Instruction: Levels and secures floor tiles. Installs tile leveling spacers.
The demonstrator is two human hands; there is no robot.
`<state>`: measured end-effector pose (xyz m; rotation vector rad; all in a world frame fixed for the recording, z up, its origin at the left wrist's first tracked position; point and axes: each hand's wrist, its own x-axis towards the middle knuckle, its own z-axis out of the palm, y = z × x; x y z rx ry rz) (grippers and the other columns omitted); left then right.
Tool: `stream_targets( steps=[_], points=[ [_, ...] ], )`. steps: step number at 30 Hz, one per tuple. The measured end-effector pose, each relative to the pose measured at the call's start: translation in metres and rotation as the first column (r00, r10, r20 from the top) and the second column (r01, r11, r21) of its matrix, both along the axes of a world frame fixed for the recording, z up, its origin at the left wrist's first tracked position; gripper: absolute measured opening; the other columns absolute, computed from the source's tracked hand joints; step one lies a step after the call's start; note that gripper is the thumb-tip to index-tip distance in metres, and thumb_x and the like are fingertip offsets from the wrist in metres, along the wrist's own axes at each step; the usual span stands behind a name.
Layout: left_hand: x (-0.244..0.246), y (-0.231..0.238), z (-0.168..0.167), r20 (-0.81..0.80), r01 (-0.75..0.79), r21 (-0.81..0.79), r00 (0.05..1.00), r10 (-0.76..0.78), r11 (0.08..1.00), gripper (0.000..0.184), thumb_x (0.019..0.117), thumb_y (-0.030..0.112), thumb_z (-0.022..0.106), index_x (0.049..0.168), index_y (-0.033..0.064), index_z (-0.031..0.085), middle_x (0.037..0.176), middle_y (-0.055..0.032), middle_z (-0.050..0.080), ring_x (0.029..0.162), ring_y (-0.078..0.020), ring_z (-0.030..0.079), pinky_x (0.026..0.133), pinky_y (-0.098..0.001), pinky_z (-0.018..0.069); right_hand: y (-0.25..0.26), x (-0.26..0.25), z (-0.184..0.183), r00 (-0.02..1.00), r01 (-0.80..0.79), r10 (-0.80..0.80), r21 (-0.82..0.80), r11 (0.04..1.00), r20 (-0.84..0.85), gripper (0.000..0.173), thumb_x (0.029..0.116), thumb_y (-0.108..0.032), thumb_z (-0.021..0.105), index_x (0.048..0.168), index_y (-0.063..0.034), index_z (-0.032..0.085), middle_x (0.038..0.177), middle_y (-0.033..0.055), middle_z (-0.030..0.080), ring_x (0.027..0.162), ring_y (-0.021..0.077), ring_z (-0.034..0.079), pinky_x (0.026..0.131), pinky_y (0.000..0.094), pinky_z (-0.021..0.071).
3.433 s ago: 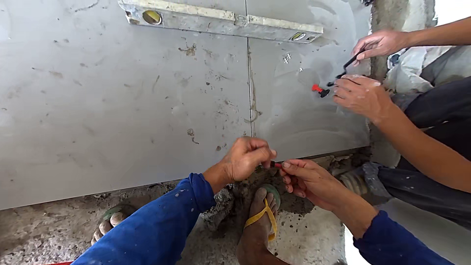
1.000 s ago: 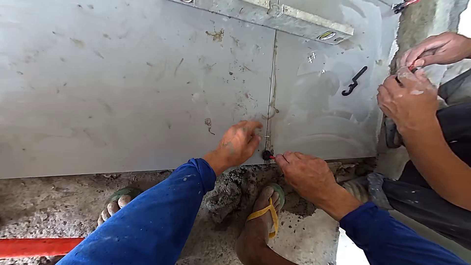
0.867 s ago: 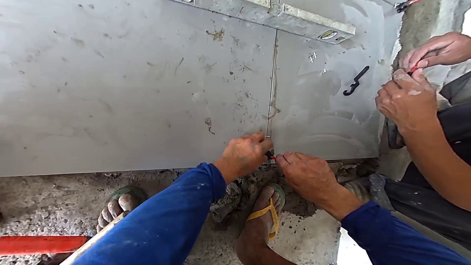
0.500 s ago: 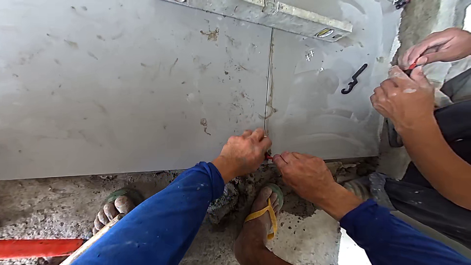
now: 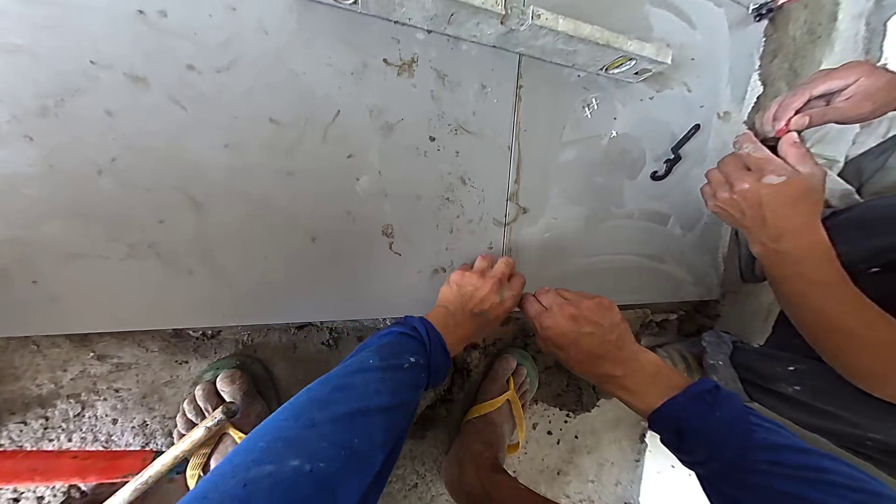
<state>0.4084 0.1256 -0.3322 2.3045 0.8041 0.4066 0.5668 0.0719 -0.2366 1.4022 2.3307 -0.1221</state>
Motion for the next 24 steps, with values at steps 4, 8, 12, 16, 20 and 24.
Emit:
stream_targets(
  steps=[4, 8, 12, 16, 20, 24],
  points=[
    [-0.013, 0.021, -0.003, 0.006, -0.004, 0.004, 1.0, 0.004, 1.0, 0.02, 0.0916, 0.009, 0.066, 0.111, 0.012, 0.072, 0.115, -0.0122, 0.067, 0.105, -0.0328, 0.066, 0.07, -0.0437, 0.0585, -0.002, 0.002, -0.002, 1.0, 0.001, -0.001, -0.012, 1.0, 0.003, 0.011, 0.0837, -0.006, 0.071, 0.094, -0.0031, 0.073, 0.078, 0.0114, 0.066, 0.068, 0.0278, 0.069, 0.051, 0.0394, 0.0537],
    [-0.015, 0.012, -0.006, 0.035, 0.026, 0.064, 0.999, -0.028, 0.998, 0.028, 0.0853, 0.036, 0.073, 0.099, 0.0118, 0.071, 0.106, -0.0101, 0.068, 0.1, -0.0313, 0.067, 0.068, -0.0448, 0.058, 0.0, 0.001, -0.001, 1.0, 0.007, -0.007, -0.009, 1.0, 0.005, 0.009, 0.0845, -0.005, 0.07, 0.093, -0.0027, 0.072, 0.078, 0.0116, 0.067, 0.068, 0.0276, 0.069, 0.051, 0.039, 0.0542],
    [-0.003, -0.013, -0.011, -0.002, -0.05, 0.131, 0.999, 0.051, 0.99, 0.035, 0.0897, 0.045, 0.072, 0.093, 0.0099, 0.073, 0.099, -0.0111, 0.07, 0.096, -0.031, 0.069, 0.069, -0.0433, 0.0582, 0.001, -0.001, 0.001, 1.0, 0.001, -0.002, -0.01, 1.0, -0.007, 0.007, 0.0825, -0.005, 0.071, 0.089, -0.002, 0.072, 0.076, 0.012, 0.066, 0.067, 0.028, 0.07, 0.051, 0.0395, 0.0544],
    [0.003, -0.014, -0.014, 0.016, -0.023, 0.116, 1.0, 0.021, 0.993, 0.017, 0.0963, 0.023, 0.065, 0.093, 0.0088, 0.073, 0.101, -0.0103, 0.07, 0.095, -0.0287, 0.07, 0.069, -0.0405, 0.0591, 0.001, 0.0, 0.0, 1.0, -0.004, 0.004, 0.009, 1.0, -0.029, 0.006, 0.0846, -0.005, 0.068, 0.088, -0.0013, 0.072, 0.074, 0.0121, 0.064, 0.066, 0.0279, 0.069, 0.05, 0.0386, 0.0536],
    [-0.003, 0.017, -0.005, 0.006, 0.252, -0.098, 0.967, -0.253, 0.963, 0.017, 0.0991, 0.015, 0.062, 0.109, 0.0143, 0.075, 0.116, -0.0081, 0.067, 0.108, -0.0282, 0.065, 0.076, -0.0431, 0.0584, 0.001, 0.002, -0.001, 0.999, -0.014, 0.014, 0.001, 1.0, -0.043, 0.007, 0.0848, -0.004, 0.068, 0.09, -0.0003, 0.071, 0.075, 0.0128, 0.065, 0.067, 0.0288, 0.069, 0.051, 0.0396, 0.054],
    [-0.003, 0.029, 0.001, 0.004, 0.271, -0.149, 0.962, -0.274, 0.951, 0.028, 0.0872, 0.025, 0.075, 0.113, 0.0162, 0.071, 0.119, -0.0088, 0.064, 0.111, -0.0288, 0.064, 0.077, -0.0451, 0.0591, 0.001, 0.003, -0.001, 0.999, -0.02, 0.019, -0.013, 1.0, -0.027, 0.006, 0.0844, -0.004, 0.069, 0.089, -0.0014, 0.071, 0.076, 0.0127, 0.066, 0.067, 0.0285, 0.069, 0.052, 0.0392, 0.0543]
  ],
)
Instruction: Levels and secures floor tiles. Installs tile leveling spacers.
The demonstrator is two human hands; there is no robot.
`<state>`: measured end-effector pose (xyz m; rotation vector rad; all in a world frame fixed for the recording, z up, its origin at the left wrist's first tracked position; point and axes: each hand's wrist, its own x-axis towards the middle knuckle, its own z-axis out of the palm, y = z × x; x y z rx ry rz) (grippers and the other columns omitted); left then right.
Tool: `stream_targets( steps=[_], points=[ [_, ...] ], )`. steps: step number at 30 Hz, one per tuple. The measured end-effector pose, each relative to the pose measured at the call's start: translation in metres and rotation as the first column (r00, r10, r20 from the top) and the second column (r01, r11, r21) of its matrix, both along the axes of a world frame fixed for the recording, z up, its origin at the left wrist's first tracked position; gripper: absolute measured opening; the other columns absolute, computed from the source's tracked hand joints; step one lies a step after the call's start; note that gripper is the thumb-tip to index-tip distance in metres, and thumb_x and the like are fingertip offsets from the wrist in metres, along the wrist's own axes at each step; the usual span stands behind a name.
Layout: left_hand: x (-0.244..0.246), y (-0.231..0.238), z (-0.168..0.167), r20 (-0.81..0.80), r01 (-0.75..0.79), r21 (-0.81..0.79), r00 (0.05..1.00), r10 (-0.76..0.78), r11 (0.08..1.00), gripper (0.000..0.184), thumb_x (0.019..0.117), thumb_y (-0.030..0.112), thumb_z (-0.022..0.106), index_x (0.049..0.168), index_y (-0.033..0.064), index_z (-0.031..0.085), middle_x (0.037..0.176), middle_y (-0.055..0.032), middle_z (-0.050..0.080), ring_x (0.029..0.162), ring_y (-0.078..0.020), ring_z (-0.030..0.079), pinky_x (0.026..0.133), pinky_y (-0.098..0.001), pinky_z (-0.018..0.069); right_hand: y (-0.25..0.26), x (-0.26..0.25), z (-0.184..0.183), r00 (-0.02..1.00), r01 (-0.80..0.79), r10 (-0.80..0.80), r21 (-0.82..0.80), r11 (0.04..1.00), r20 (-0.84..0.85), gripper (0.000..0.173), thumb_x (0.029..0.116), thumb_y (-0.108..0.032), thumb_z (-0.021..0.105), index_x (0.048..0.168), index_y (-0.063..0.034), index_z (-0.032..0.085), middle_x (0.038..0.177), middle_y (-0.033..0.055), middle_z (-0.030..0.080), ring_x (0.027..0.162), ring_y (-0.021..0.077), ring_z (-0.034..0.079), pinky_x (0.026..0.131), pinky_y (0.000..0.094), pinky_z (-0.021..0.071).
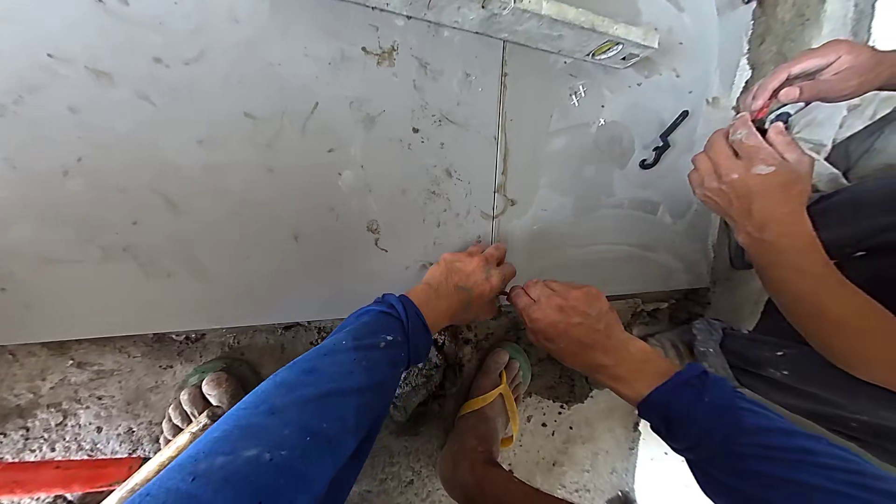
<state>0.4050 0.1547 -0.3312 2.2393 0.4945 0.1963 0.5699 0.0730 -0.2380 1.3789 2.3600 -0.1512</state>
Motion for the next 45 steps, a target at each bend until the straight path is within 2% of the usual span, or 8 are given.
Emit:
stream_targets(
  steps=[4, 9, 12, 15, 20, 27, 40, 45],
  points=[
    [0.007, 0.0, 0.003, -0.076, 0.069, 0.033, 0.995, -0.066, 0.997, 0.013, 0.0976, 0.017, 0.067, 0.109, 0.015, 0.074, 0.124, -0.0074, 0.065, 0.115, -0.0301, 0.064, 0.076, -0.0466, 0.0588, 0.001, 0.0, -0.001, 1.0, -0.01, 0.01, 0.016, 1.0, -0.017, 0.005, 0.0837, -0.004, 0.068, 0.088, -0.0012, 0.071, 0.076, 0.013, 0.065, 0.066, 0.0285, 0.069, 0.05, 0.039, 0.0531],
    [0.012, 0.021, 0.013, -0.141, 0.221, 0.0, 0.965, -0.219, 0.975, 0.02, 0.0956, 0.008, 0.068, 0.112, 0.0172, 0.074, 0.132, -0.0085, 0.06, 0.117, -0.0326, 0.06, 0.078, -0.0487, 0.0577, 0.0, 0.0, -0.001, 1.0, -0.008, 0.009, 0.015, 1.0, -0.022, 0.006, 0.0858, -0.004, 0.066, 0.087, -0.0009, 0.07, 0.074, 0.0122, 0.064, 0.063, 0.0276, 0.067, 0.049, 0.0385, 0.0518],
    [0.001, 0.01, 0.013, -0.144, 0.052, 0.032, 0.989, -0.047, 0.998, 0.027, 0.0906, 0.026, 0.075, 0.114, 0.0141, 0.069, 0.125, -0.0124, 0.061, 0.106, -0.0332, 0.065, 0.068, -0.0467, 0.0585, 0.001, 0.0, -0.001, 1.0, -0.006, 0.006, 0.009, 1.0, -0.009, 0.005, 0.0867, -0.005, 0.066, 0.088, -0.002, 0.07, 0.075, 0.0116, 0.065, 0.065, 0.027, 0.069, 0.049, 0.0382, 0.0528],
    [0.001, -0.016, 0.018, -0.249, -0.183, 0.034, 0.95, 0.186, 0.982, 0.044, 0.0933, 0.047, 0.069, 0.109, 0.0063, 0.069, 0.113, -0.0157, 0.065, 0.098, -0.035, 0.069, 0.062, -0.0468, 0.0574, 0.001, 0.0, 0.0, 1.0, -0.005, 0.005, 0.011, 1.0, -0.006, 0.006, 0.0875, -0.006, 0.066, 0.086, -0.0025, 0.07, 0.073, 0.0114, 0.065, 0.065, 0.0273, 0.069, 0.05, 0.0381, 0.0534],
    [0.015, -0.042, 0.015, -0.279, -0.361, 0.068, 0.888, 0.365, 0.93, 0.024, 0.0967, 0.026, 0.064, 0.1, 0.0032, 0.071, 0.101, -0.0174, 0.067, 0.087, -0.0335, 0.071, 0.058, -0.0441, 0.0573, 0.001, 0.0, 0.0, 1.0, -0.016, 0.016, 0.019, 1.0, 0.004, 0.007, 0.0864, -0.007, 0.065, 0.085, -0.002, 0.07, 0.073, 0.0111, 0.063, 0.064, 0.0267, 0.068, 0.048, 0.0371, 0.0518],
    [0.011, -0.056, 0.0, -0.026, -0.42, 0.074, 0.906, 0.423, 0.904, 0.01, 0.0936, 0.015, 0.069, 0.091, 0.0056, 0.072, 0.094, -0.0134, 0.068, 0.081, -0.0294, 0.071, 0.055, -0.0414, 0.058, 0.0, 0.004, -0.005, 0.999, -0.021, 0.023, 0.058, 0.998, -0.039, 0.008, 0.0878, -0.007, 0.063, 0.086, -0.0017, 0.069, 0.072, 0.0112, 0.063, 0.063, 0.0266, 0.067, 0.048, 0.0367, 0.0511],
    [0.004, -0.036, -0.029, 0.23, -0.293, 0.301, 0.946, 0.23, 0.907, 0.014, 0.0974, 0.014, 0.062, 0.09, 0.0091, 0.072, 0.095, -0.0092, 0.07, 0.079, -0.0268, 0.071, 0.051, -0.0372, 0.0546, -0.005, 0.003, -0.009, 0.997, 0.029, -0.023, 0.076, 0.997, -0.08, 0.014, 0.0928, -0.007, 0.058, 0.086, -0.0007, 0.068, 0.071, 0.0118, 0.061, 0.061, 0.027, 0.066, 0.048, 0.0367, 0.0511],
    [0.007, 0.0, -0.027, 0.26, 0.041, 0.296, 0.958, -0.122, 0.954, 0.014, 0.099, 0.013, 0.063, 0.091, 0.0067, 0.073, 0.1, -0.0096, 0.07, 0.085, -0.0263, 0.071, 0.059, -0.04, 0.058, -0.002, 0.006, -0.007, 0.996, -0.006, 0.011, 0.054, 0.999, -0.088, 0.013, 0.0924, -0.007, 0.059, 0.087, -0.0008, 0.069, 0.072, 0.0122, 0.064, 0.062, 0.0274, 0.067, 0.049, 0.0371, 0.0519]
  ],
)
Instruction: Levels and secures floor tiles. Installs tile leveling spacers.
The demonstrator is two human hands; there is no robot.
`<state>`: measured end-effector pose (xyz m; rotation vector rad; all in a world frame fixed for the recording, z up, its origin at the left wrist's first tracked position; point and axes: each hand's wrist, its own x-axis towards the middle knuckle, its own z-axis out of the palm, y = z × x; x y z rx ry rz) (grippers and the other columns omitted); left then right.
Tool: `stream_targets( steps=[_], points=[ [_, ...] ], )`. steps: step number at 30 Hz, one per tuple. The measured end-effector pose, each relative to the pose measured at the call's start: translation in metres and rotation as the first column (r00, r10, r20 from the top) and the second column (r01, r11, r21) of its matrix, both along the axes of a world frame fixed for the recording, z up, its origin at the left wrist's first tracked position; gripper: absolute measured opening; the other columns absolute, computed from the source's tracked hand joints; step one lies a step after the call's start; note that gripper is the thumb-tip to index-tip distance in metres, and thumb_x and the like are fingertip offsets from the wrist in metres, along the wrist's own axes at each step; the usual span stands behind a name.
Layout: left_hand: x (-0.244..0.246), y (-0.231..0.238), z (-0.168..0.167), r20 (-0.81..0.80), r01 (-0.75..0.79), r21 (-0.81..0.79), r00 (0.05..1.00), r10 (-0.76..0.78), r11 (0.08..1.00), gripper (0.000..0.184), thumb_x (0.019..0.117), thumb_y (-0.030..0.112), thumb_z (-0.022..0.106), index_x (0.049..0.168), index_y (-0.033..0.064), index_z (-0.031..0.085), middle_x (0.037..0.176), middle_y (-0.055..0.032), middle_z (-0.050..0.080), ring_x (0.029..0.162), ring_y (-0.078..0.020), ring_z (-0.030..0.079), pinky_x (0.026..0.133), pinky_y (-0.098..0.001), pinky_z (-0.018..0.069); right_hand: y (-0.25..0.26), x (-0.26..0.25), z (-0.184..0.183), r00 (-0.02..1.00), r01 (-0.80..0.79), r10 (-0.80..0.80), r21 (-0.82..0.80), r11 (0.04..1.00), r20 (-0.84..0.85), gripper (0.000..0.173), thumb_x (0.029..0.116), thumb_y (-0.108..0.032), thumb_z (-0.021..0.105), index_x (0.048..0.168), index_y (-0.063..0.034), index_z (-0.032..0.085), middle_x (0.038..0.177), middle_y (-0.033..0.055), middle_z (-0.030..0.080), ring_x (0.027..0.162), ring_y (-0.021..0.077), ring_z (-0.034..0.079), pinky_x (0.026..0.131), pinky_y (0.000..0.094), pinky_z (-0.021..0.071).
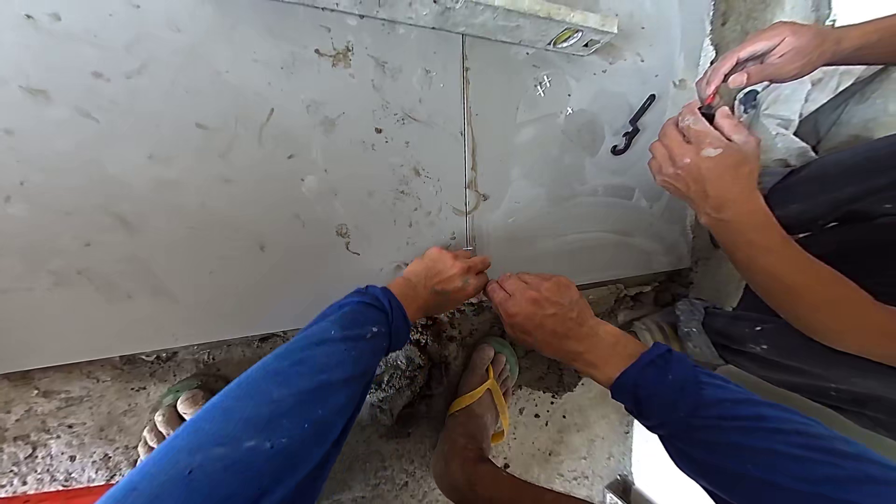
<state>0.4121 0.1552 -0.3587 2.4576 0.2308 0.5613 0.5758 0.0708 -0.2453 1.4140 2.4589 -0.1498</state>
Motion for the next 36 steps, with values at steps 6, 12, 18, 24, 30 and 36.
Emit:
stream_targets(
  steps=[6, 12, 18, 24, 30, 36],
  points=[
    [0.004, 0.037, 0.014, -0.162, 0.29, -0.025, 0.943, -0.291, 0.957, 0.014, 0.0993, 0.011, 0.064, 0.102, 0.0143, 0.077, 0.11, -0.0048, 0.071, 0.098, -0.025, 0.069, 0.075, -0.0437, 0.0578, 0.001, 0.0, 0.002, 1.0, -0.02, 0.02, -0.012, 1.0, 0.022, 0.009, 0.0903, -0.007, 0.063, 0.087, -0.0021, 0.069, 0.074, 0.0115, 0.064, 0.062, 0.0267, 0.067, 0.048, 0.0369, 0.0522],
    [0.003, 0.036, 0.023, -0.315, 0.305, -0.038, 0.9, -0.302, 0.951, 0.026, 0.0957, 0.001, 0.062, 0.114, 0.0156, 0.074, 0.123, -0.0051, 0.066, 0.108, -0.0275, 0.065, 0.078, -0.0438, 0.0575, 0.003, 0.002, 0.002, 0.999, -0.046, 0.046, -0.033, 0.998, 0.019, 0.009, 0.0913, -0.005, 0.062, 0.092, -0.0017, 0.07, 0.076, 0.0119, 0.065, 0.064, 0.0266, 0.067, 0.049, 0.0369, 0.0522],
    [0.011, 0.04, 0.022, -0.302, 0.326, -0.071, 0.894, -0.332, 0.943, 0.023, 0.0981, 0.005, 0.061, 0.109, 0.0173, 0.076, 0.119, -0.0026, 0.069, 0.106, -0.0242, 0.067, 0.081, -0.0436, 0.0571, 0.003, 0.003, 0.003, 0.997, -0.072, 0.073, -0.024, 0.997, 0.008, 0.01, 0.0908, -0.005, 0.061, 0.091, -0.0019, 0.071, 0.076, 0.0115, 0.064, 0.063, 0.0254, 0.067, 0.048, 0.0351, 0.0507],
    [0.005, 0.042, 0.019, -0.28, 0.283, -0.052, 0.916, -0.286, 0.958, 0.021, 0.0993, 0.007, 0.061, 0.109, 0.0179, 0.076, 0.114, -0.0053, 0.068, 0.103, -0.0256, 0.067, 0.078, -0.0429, 0.0576, 0.004, 0.002, 0.002, 0.998, -0.051, 0.052, -0.038, 0.998, 0.03, 0.01, 0.0911, -0.007, 0.061, 0.089, -0.0022, 0.07, 0.074, 0.0111, 0.064, 0.062, 0.0258, 0.066, 0.047, 0.0353, 0.0502],
    [-0.016, -0.009, 0.02, -0.232, -0.207, -0.036, 0.953, 0.193, 0.978, 0.034, 0.0949, 0.042, 0.067, 0.087, 0.0084, 0.072, 0.095, -0.0106, 0.069, 0.084, -0.0288, 0.071, 0.057, -0.0431, 0.0566, 0.003, 0.003, 0.002, 1.0, -0.002, 0.003, -0.045, 0.999, 0.023, 0.015, 0.0949, -0.012, 0.059, 0.09, -0.0037, 0.071, 0.075, 0.0104, 0.065, 0.065, 0.0259, 0.068, 0.049, 0.0363, 0.0521],
    [-0.001, -0.052, 0.045, -0.388, -0.553, -0.143, 0.794, 0.467, 0.821, 0.021, 0.0933, 0.027, 0.073, 0.09, 0.0067, 0.069, 0.096, -0.013, 0.065, 0.087, -0.0323, 0.068, 0.057, -0.0445, 0.0563, 0.003, 0.001, 0.003, 1.0, 0.003, -0.003, -0.026, 1.0, 0.017, 0.01, 0.09, -0.01, 0.063, 0.085, -0.0033, 0.069, 0.071, 0.0104, 0.063, 0.061, 0.0265, 0.067, 0.046, 0.0366, 0.0513]
  ],
)
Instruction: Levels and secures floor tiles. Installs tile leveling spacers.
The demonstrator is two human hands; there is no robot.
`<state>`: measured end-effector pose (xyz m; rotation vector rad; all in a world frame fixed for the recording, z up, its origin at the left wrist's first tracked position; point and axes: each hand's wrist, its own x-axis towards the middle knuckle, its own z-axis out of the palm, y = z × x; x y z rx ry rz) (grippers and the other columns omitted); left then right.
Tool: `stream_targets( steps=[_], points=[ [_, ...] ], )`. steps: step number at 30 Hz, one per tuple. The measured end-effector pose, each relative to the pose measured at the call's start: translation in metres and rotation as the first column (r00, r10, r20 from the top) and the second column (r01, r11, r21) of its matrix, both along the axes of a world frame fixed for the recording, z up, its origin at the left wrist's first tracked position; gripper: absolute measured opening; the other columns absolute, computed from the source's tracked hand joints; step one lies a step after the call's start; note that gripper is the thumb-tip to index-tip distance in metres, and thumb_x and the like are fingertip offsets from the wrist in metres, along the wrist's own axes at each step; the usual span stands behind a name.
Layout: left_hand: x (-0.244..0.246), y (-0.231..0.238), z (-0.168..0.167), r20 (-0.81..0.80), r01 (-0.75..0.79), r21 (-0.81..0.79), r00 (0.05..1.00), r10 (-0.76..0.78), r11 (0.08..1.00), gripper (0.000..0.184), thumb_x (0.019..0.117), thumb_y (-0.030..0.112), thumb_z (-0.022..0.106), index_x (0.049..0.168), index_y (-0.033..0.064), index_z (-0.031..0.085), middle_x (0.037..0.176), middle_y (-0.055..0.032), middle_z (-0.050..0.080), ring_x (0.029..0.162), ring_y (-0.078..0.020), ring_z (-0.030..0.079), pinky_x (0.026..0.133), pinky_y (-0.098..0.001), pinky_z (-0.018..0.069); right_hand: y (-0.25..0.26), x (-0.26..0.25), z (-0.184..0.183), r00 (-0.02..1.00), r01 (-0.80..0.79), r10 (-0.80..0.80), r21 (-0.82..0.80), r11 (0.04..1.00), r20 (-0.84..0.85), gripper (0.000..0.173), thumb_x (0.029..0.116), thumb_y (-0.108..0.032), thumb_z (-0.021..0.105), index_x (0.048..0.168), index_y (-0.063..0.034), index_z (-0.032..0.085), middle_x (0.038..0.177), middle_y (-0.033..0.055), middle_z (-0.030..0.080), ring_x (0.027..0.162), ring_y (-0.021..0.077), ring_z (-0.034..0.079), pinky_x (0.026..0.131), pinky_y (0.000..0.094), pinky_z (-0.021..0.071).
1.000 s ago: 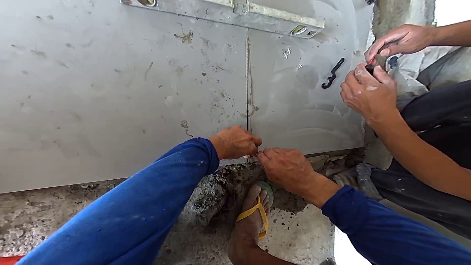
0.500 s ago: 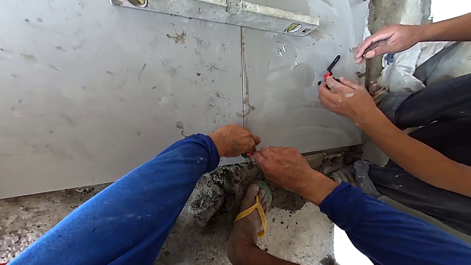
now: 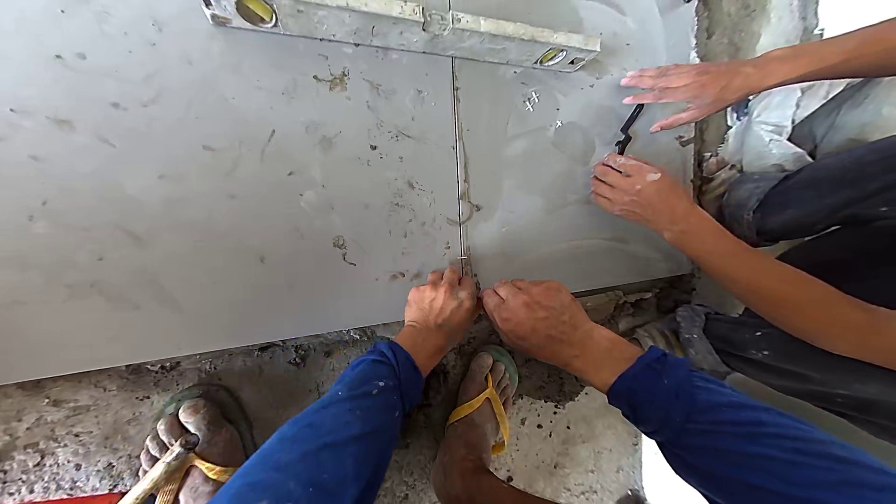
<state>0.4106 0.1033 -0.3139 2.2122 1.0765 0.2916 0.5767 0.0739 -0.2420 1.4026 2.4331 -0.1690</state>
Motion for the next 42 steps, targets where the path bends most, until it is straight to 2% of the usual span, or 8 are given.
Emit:
stream_targets(
  steps=[3, 6, 13, 19, 24, 32, 38, 42],
  points=[
    [0.004, -0.005, 0.003, -0.057, -0.086, -0.103, 0.995, 0.081, 0.991, 0.023, 0.0939, 0.031, 0.071, 0.095, 0.0076, 0.07, 0.098, -0.0129, 0.066, 0.087, -0.0321, 0.069, 0.059, -0.0453, 0.0574, 0.002, -0.001, 0.001, 1.0, -0.01, 0.01, -0.007, 1.0, -0.005, 0.009, 0.0891, -0.008, 0.064, 0.085, -0.003, 0.07, 0.071, 0.0109, 0.064, 0.062, 0.0268, 0.068, 0.046, 0.0369, 0.0518],
    [0.006, -0.009, 0.003, -0.066, -0.123, -0.113, 0.991, 0.116, 0.986, 0.022, 0.0935, 0.029, 0.071, 0.093, 0.0073, 0.07, 0.093, -0.013, 0.067, 0.083, -0.0312, 0.07, 0.058, -0.045, 0.0569, 0.002, -0.002, 0.002, 1.0, -0.016, 0.016, -0.011, 1.0, 0.016, 0.008, 0.0891, -0.008, 0.064, 0.084, -0.0035, 0.068, 0.071, 0.0101, 0.063, 0.062, 0.026, 0.067, 0.047, 0.0362, 0.0514],
    [0.016, -0.033, -0.021, 0.116, -0.222, 0.003, 0.968, 0.221, 0.975, 0.017, 0.0969, 0.02, 0.064, 0.088, 0.0055, 0.068, 0.078, -0.0095, 0.063, 0.067, -0.026, 0.068, 0.052, -0.04, 0.0552, 0.0, -0.003, 0.0, 1.0, -0.017, 0.017, 0.008, 1.0, -0.001, 0.009, 0.0895, -0.007, 0.063, 0.083, -0.003, 0.068, 0.069, 0.0102, 0.062, 0.06, 0.0255, 0.066, 0.046, 0.0355, 0.0508],
    [0.001, -0.006, -0.029, 0.207, 0.084, -0.032, 0.975, -0.076, 0.996, 0.014, 0.0951, 0.016, 0.068, 0.09, 0.0028, 0.069, 0.082, -0.0119, 0.066, 0.073, -0.0271, 0.07, 0.06, -0.0425, 0.0587, -0.001, -0.002, 0.0, 0.999, -0.043, 0.043, -0.006, 0.999, -0.019, 0.008, 0.0897, -0.005, 0.063, 0.085, -0.0021, 0.068, 0.07, 0.0104, 0.061, 0.06, 0.0248, 0.066, 0.047, 0.0351, 0.0514],
    [-0.001, 0.031, -0.029, 0.211, 0.409, -0.069, 0.897, -0.387, 0.91, 0.016, 0.0969, 0.018, 0.066, 0.093, 0.0021, 0.069, 0.087, -0.0135, 0.068, 0.08, -0.0291, 0.071, 0.069, -0.045, 0.0592, 0.0, -0.001, -0.001, 0.998, -0.054, 0.054, -0.004, 0.999, -0.043, 0.008, 0.0892, -0.005, 0.063, 0.084, -0.001, 0.068, 0.07, 0.011, 0.062, 0.061, 0.0256, 0.067, 0.048, 0.0361, 0.0528],
    [0.001, 0.048, -0.035, 0.281, 0.538, -0.012, 0.811, -0.513, 0.843, 0.014, 0.0951, 0.016, 0.067, 0.091, 0.0028, 0.07, 0.087, -0.0113, 0.069, 0.079, -0.0259, 0.07, 0.071, -0.0424, 0.0588, 0.001, 0.0, -0.001, 0.997, -0.073, 0.073, -0.012, 0.997, -0.025, 0.007, 0.0891, -0.004, 0.063, 0.085, -0.0006, 0.068, 0.07, 0.0107, 0.062, 0.06, 0.025, 0.066, 0.048, 0.0354, 0.0524],
    [0.002, 0.072, -0.022, 0.208, 0.674, -0.083, 0.732, -0.648, 0.734, 0.017, 0.098, 0.022, 0.068, 0.099, 0.0048, 0.073, 0.096, -0.0112, 0.07, 0.09, -0.0267, 0.07, 0.079, -0.045, 0.0576, 0.002, 0.0, 0.0, 0.998, -0.056, 0.055, -0.023, 0.998, -0.026, 0.008, 0.0895, -0.006, 0.064, 0.086, -0.0012, 0.069, 0.071, 0.0107, 0.063, 0.061, 0.0253, 0.067, 0.048, 0.0359, 0.0524],
    [-0.016, 0.087, -0.02, 0.21, 0.599, -0.053, 0.789, -0.578, 0.799, 0.028, 0.0997, 0.031, 0.067, 0.106, 0.0046, 0.073, 0.098, -0.012, 0.07, 0.09, -0.027, 0.071, 0.078, -0.046, 0.0592, 0.003, 0.002, -0.001, 1.0, -0.021, 0.02, -0.061, 0.998, -0.011, 0.013, 0.093, -0.013, 0.062, 0.089, -0.004, 0.07, 0.074, 0.0099, 0.064, 0.063, 0.0257, 0.068, 0.048, 0.0369, 0.0527]
  ],
)
